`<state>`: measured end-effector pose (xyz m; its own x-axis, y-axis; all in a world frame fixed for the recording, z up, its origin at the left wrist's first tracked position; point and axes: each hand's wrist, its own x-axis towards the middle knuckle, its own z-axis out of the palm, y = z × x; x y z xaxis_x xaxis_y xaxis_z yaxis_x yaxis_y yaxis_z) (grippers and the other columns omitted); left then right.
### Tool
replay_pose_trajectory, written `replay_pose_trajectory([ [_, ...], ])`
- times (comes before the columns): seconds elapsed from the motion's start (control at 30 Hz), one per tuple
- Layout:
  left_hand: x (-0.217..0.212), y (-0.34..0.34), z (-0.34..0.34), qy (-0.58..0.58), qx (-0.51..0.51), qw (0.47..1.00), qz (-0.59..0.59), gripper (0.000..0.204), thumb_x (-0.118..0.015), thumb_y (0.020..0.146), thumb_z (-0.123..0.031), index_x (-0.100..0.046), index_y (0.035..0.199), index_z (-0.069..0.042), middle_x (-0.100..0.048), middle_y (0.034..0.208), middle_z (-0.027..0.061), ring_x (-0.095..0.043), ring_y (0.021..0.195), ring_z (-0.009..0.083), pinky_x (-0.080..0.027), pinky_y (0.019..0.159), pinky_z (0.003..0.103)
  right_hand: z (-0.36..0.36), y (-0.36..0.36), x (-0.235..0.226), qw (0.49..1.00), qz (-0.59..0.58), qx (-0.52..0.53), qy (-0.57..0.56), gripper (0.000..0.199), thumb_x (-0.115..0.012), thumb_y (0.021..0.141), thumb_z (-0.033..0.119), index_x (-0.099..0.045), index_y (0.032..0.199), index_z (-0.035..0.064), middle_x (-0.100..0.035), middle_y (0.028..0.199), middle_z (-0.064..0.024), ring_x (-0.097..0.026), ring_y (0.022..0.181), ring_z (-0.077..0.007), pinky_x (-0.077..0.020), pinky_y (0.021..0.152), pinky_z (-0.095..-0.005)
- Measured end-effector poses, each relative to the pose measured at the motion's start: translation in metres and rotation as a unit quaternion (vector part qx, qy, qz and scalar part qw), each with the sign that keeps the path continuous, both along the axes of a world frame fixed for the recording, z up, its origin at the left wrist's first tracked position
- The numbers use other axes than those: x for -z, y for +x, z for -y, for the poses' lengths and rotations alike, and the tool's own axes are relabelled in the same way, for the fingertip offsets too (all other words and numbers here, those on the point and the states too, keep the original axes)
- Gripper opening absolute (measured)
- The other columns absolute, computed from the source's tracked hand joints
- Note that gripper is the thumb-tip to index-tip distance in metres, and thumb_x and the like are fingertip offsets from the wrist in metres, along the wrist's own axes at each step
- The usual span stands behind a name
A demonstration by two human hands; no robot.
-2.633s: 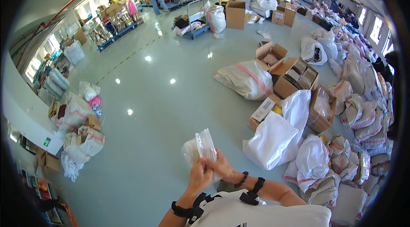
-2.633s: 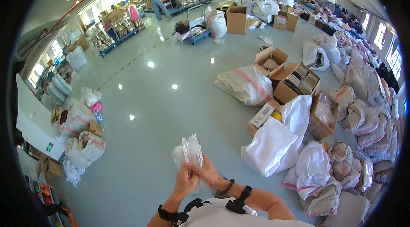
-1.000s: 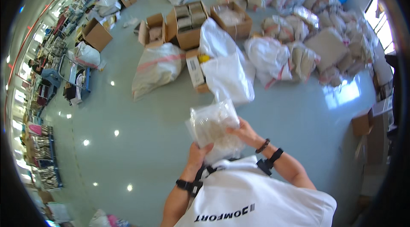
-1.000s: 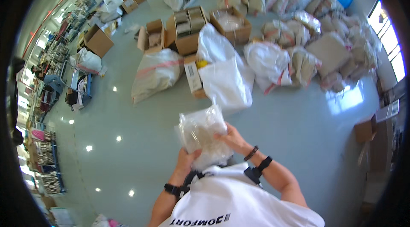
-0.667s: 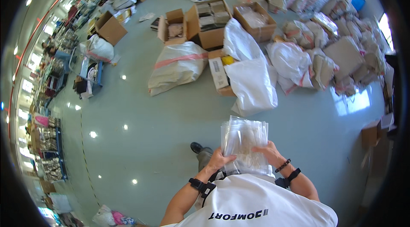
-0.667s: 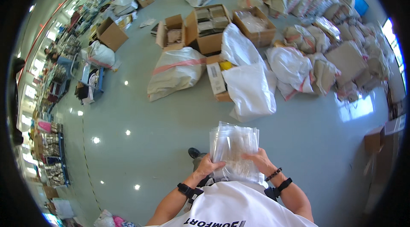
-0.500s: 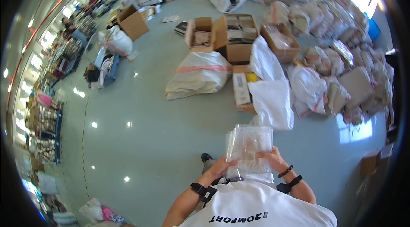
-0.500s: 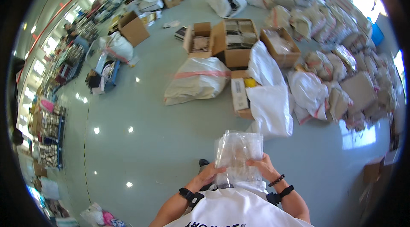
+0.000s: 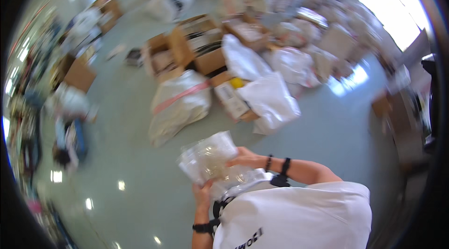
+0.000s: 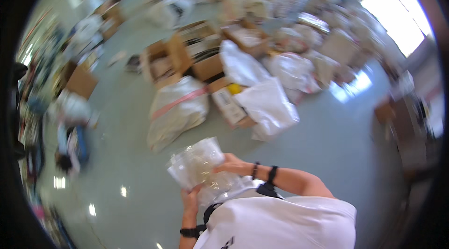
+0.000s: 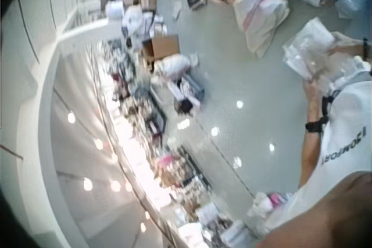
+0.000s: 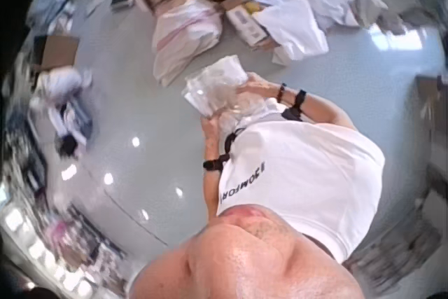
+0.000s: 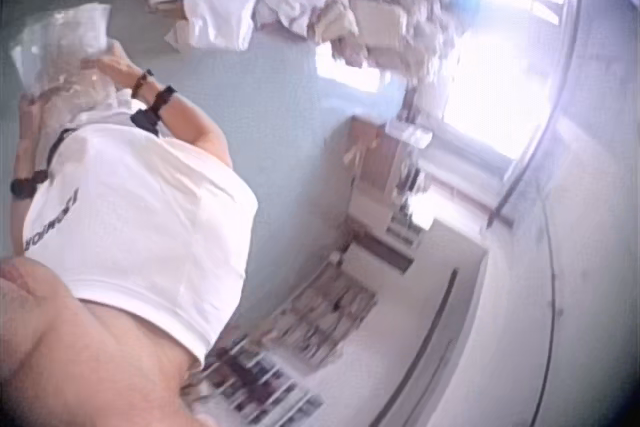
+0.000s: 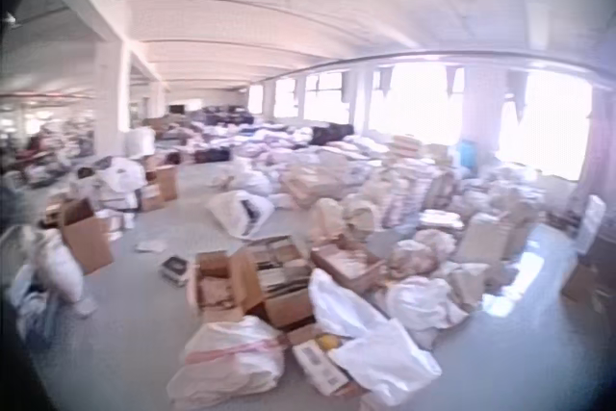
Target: The person folds a light-colored embroidered cloth on a table, then walks through a warehouse carrying the folded item. They retrieve clear plastic bags from a basket, open one, and place the folded cloth inside before walking toward a packing area.
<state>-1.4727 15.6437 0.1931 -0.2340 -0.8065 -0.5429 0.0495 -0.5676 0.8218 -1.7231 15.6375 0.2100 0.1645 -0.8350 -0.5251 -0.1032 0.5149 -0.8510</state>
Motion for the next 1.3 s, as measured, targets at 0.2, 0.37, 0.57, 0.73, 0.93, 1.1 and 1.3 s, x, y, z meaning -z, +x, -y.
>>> replay_pose_trajectory([
  [0.2, 0.025, 0.085, 0.152, 0.027, -0.021, 0.999, -0.006, 0.045, -0.076, 0.076, -0.001, -0.06, 0.117, 0.003, -0.068, 0.104, 0.0114, -0.066, 0.087, 0.0212, -0.053, 0.078, 0.032, 0.141, 0.061, 0.016, 0.991, 0.098, 0.072, -0.054, 0.052, -0.075, 0.077, 0.012, -0.058, 0.125, 0.0009, -0.066, 0.115, -0.0076, -0.058, 0.106, -0.0149, -0.0468, 0.094, -0.0313],
  [0.37, 0.017, 0.174, 0.279, 0.03, -0.08, 0.996, 0.029, 0.045, -0.078, 0.076, -0.003, -0.059, 0.116, 0.004, -0.068, 0.104, 0.0126, -0.066, 0.089, 0.0243, -0.054, 0.081, 0.035, 0.283, 0.153, 0.013, 0.985, 0.11, 0.069, -0.111, 0.055, -0.076, 0.076, 0.012, -0.056, 0.127, 0.0005, -0.066, 0.114, -0.0081, -0.059, 0.105, -0.0152, -0.0475, 0.094, -0.0316],
  [0.57, 0.018, 0.252, 0.411, 0.101, -0.07, 0.992, -0.032, 0.043, -0.08, 0.075, -0.005, -0.062, 0.113, 0.004, -0.068, 0.105, 0.0135, -0.067, 0.086, 0.024, -0.055, 0.079, 0.037, 0.428, 0.224, -0.005, 0.988, 0.087, 0.014, -0.124, 0.048, -0.075, 0.077, 0.011, -0.06, 0.12, -0.0002, -0.067, 0.108, -0.0059, -0.06, 0.1, -0.0146, -0.0487, 0.091, -0.0318],
  [0.73, 0.05, 0.312, 0.541, 0.054, -0.029, 0.998, -0.016, 0.049, -0.084, 0.073, -0.009, -0.062, 0.115, 0.002, -0.068, 0.108, 0.0129, -0.066, 0.089, 0.023, -0.053, 0.081, 0.035, 0.524, 0.287, 0.012, 0.995, 0.05, 0.072, -0.052, 0.043, -0.075, 0.077, 0.012, -0.062, 0.116, 0.0005, -0.067, 0.104, -0.0045, -0.06, 0.097, -0.0139, -0.0494, 0.088, -0.0317],
  [0.93, 0.02, 0.389, 0.704, 0.074, 0.065, 0.977, -0.188, 0.041, -0.075, 0.078, -0.004, -0.062, 0.116, 0.005, -0.068, 0.11, 0.0132, -0.067, 0.09, 0.0233, -0.054, 0.084, 0.036, 0.638, 0.37, 0.001, 0.982, 0.043, 0.162, -0.09, 0.04, -0.075, 0.079, 0.01, -0.062, 0.116, 0.0016, -0.066, 0.104, -0.0012, -0.059, 0.097, -0.0116, -0.0491, 0.086, -0.0294],
  [1.1, 0.009, 0.428, 0.786, 0.061, 0.14, 0.988, 0.019, 0.042, -0.078, 0.082, -0.016, -0.062, 0.117, 0.002, -0.068, 0.108, 0.0097, -0.064, 0.092, 0.0179, -0.052, 0.083, 0.033, 0.724, 0.409, -0.016, 0.982, -0.003, 0.152, -0.112, 0.04, -0.074, 0.081, 0.009, -0.061, 0.118, 0.0021, -0.066, 0.105, -0.0006, -0.059, 0.099, -0.0118, -0.0496, 0.089, -0.0303],
  [1.3, 0.011, 0.455, 0.855, -0.004, 0.089, 0.994, 0.06, 0.029, -0.074, 0.083, -0.012, -0.067, 0.107, 0.001, -0.069, 0.1, 0.0095, -0.064, 0.087, 0.0161, -0.051, 0.079, 0.03, 0.797, 0.426, -0.024, 0.972, 0.147, 0.177, -0.045, 0.032, -0.075, 0.082, 0.013, -0.067, 0.11, -0.0006, -0.068, 0.101, -0.0015, -0.061, 0.091, -0.0088, -0.0512, 0.083, -0.0275],
])
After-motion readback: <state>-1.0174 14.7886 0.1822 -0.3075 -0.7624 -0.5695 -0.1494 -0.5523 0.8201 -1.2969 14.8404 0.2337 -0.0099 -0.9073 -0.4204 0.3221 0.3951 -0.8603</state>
